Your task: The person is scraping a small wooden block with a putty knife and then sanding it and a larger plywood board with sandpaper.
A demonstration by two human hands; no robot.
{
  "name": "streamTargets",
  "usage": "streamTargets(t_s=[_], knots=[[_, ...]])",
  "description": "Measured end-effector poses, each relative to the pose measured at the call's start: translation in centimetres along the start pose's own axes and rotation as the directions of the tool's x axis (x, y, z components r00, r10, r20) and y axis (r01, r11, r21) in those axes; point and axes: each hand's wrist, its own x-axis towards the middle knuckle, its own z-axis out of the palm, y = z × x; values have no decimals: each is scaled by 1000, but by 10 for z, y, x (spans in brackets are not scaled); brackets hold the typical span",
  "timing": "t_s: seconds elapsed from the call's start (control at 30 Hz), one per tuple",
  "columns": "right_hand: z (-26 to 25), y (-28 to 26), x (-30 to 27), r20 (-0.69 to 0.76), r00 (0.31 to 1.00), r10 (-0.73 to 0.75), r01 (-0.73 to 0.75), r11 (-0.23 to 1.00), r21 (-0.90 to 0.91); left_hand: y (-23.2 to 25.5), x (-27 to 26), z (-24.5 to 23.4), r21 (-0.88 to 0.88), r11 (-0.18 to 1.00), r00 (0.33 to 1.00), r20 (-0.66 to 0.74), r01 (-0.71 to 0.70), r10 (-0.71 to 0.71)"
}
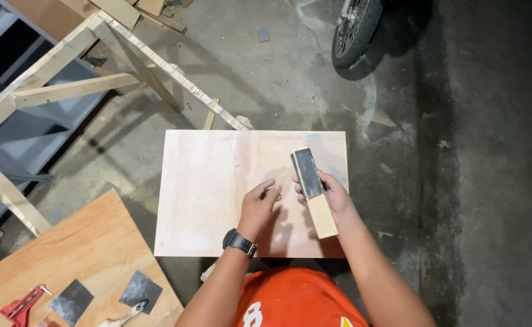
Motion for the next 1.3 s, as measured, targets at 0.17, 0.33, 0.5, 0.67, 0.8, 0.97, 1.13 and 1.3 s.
streamTargets(t_s=[0.17, 0.33, 0.5, 0.67, 0.8, 0.97, 1.13, 1.3], knots=[[13, 18, -2, 55, 986, -156, 165, 948, -273, 5, -13, 18, -77, 996, 998, 57, 47, -42], [44, 36, -31, 72, 970, -231, 238, 863, -446, 6, -21, 20, -68, 998, 999, -30, 7, -10], [65, 48, -54, 39, 956, -291, 264, 796, -545, 10, -31, 19, 170, 984, 984, -162, -43, 72], [41, 51, -47, 58, 934, -351, 297, 678, -672, -9, -16, 22, 265, 962, 978, -176, -65, 115], [52, 45, -57, 94, 894, -438, 346, 542, -766, -4, -28, 32, -4, 1000, 998, -60, 6, -7], [27, 49, -44, 159, 828, -538, 314, 210, -926, -57, 13, 34, -55, 994, 995, -23, 96, -97], [14, 57, -47, 159, 809, -567, 271, 119, -955, -37, -6, 33, 86, 994, 997, -20, 73, -72], [8, 44, -53, -10, 895, -446, 274, 568, -776, -27, -19, 41, -168, 974, 989, 44, 149, -143]])
